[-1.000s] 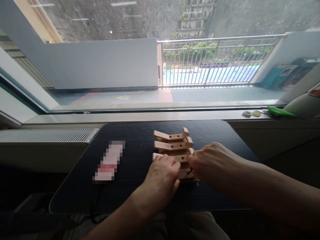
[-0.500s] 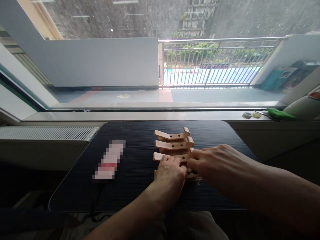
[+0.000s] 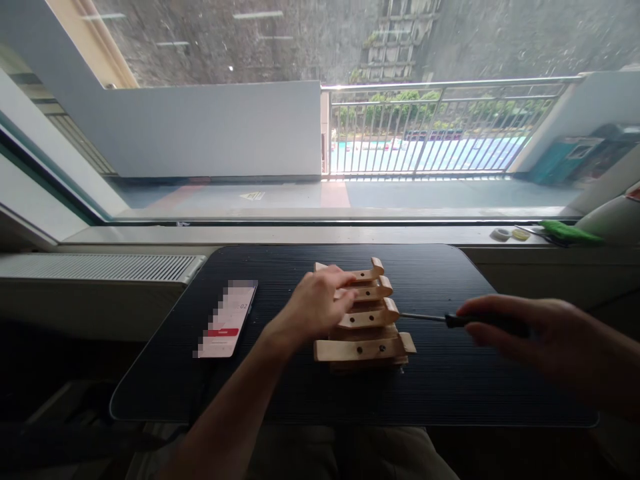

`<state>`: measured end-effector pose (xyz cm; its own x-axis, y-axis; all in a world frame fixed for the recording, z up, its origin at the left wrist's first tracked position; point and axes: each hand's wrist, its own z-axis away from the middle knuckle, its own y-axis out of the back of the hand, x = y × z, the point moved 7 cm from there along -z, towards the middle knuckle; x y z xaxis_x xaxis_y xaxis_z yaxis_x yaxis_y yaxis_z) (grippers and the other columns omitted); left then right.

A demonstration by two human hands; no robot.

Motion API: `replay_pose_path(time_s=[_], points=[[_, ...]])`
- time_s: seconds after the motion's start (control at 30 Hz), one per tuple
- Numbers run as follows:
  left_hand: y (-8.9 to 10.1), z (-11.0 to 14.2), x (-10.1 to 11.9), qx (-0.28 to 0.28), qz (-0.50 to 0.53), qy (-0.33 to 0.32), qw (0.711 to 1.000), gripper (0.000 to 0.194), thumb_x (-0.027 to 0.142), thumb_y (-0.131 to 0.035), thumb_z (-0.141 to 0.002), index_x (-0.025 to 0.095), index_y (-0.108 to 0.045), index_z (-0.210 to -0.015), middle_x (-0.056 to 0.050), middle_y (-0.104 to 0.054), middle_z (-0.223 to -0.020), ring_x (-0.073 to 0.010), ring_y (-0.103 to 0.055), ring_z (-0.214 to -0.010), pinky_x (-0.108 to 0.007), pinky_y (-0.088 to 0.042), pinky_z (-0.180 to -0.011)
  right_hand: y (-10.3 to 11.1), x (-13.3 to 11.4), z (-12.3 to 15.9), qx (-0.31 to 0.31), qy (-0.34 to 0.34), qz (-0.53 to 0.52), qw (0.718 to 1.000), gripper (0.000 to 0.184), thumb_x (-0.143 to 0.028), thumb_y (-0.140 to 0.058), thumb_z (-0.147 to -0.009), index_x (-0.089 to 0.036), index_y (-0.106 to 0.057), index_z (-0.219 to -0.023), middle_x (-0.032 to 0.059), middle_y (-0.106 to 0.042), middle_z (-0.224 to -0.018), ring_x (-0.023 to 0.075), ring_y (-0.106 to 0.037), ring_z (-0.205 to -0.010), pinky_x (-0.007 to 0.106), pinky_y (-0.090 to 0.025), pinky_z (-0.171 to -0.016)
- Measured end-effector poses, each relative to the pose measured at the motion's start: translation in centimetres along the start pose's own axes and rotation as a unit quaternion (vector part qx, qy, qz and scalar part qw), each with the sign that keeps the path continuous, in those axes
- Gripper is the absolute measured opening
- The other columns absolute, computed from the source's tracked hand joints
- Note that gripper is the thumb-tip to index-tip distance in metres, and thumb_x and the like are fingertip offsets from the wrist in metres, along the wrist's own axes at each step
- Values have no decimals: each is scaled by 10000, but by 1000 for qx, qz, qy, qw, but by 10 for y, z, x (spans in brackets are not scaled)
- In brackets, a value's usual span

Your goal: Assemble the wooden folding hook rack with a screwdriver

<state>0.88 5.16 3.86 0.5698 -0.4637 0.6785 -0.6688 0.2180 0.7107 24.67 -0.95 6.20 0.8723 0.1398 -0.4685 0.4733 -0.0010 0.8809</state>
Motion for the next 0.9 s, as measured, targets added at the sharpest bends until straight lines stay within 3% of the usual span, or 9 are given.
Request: replay_pose_path(time_s=[0.1, 0.17, 0.27, 0.37, 0.47, 0.57, 0.73, 0.83, 0.9], points=[[23, -36, -38, 25, 113, 79, 990, 393, 364, -515, -831, 134, -602, -1138, -107, -645, -1076, -210, -587, -960, -323, -445, -848, -45, 18, 31, -33, -83, -204, 975, 384, -553, -528, -752, -233, -677, -904, 36, -680, -691, 198, -616, -620, 296, -494, -582], [24, -61, -59, 17, 171, 105, 979, 393, 363, -563, -798, 93, -624, -1076, -125, -655, -1053, -211, -582, -974, -324, -425, -877, -77, 12, 47, -44, -98, -287, 952, 376, -547, -511, -772, -224, -666, -884, 35, -669, -667, 213, -618, -664, 324, -496, -649], [1, -81, -83, -76, 254, 169, 949, 420, 406, -549, -805, 104, -602, -1091, -128, -636, -1111, -212, -587, -975, -332, -426, -858, -113, 0, 58, -39, -107, -378, 919, 344, -521, -509, -795, -222, -658, -880, 47, -679, -749, 237, -622, -788, 351, -488, -731], [-14, -76, -95, -128, 271, 208, 931, 521, 528, -495, -805, 87, -607, -1059, -147, -654, -1065, -224, -606, -925, -321, -448, -798, -127, 2, 52, 3, -124, -461, 879, 330, -496, -529, -802, -214, -642, -933, 41, -669, -755, 234, -615, -814, 397, -459, -838], [-8, -44, -104, -95, 273, 253, 923, 655, 668, -395, -782, 126, -589, -1093, -125, -651, -1089, -229, -606, -927, -292, -458, -744, -125, 9, 31, 42, -106, -529, 841, 301, -461, -561, -799, -204, -643, -932, 31, -659, -773, 214, -604, -841, 403, -428, -914], [14, 8, -102, -18, 192, 241, 951, 643, 676, -350, -794, 139, -624, -1017, -95, -686, -966, -237, -615, -894, -278, -445, -722, -117, 9, -7, 48, -76, -562, 822, 297, -443, -603, -781, -196, -636, -942, 26, -659, -814, 199, -607, -867, 385, -428, -923], [36, 89, -85, 25, 67, 231, 970, 463, 581, -419, -816, 184, -657, -814, -18, -668, -724, -195, -608, -694, -256, -412, -615, -109, -17, -77, -26, -25, -531, 847, 407, -476, -597, -779, -137, -598, -1005, 64, -656, -856, 197, -609, -899, 347, -447, -883], [64, 94, -79, 184, 28, 216, 958, 373, 506, -494, -799, 168, -652, -790, -19, -647, -706, -174, -581, -664, -253, -414, -608, -93, -29, -99, -29, -17, -477, 878, 434, -492, -622, -748, -153, -551, -1009, 69, -657, -816, 215, -626, -841, 338, -489, -746], [73, 75, -78, 244, 73, 168, 952, 332, 460, -513, -804, 160, -648, -843, -30, -661, -795, -163, -586, -710, -250, -435, -647, -73, -39, -107, -2, 31, -445, 895, 373, -458, -652, -734, -165, -535, -935, 42, -646, -756, 177, -620, -762, 315, -476, -751]])
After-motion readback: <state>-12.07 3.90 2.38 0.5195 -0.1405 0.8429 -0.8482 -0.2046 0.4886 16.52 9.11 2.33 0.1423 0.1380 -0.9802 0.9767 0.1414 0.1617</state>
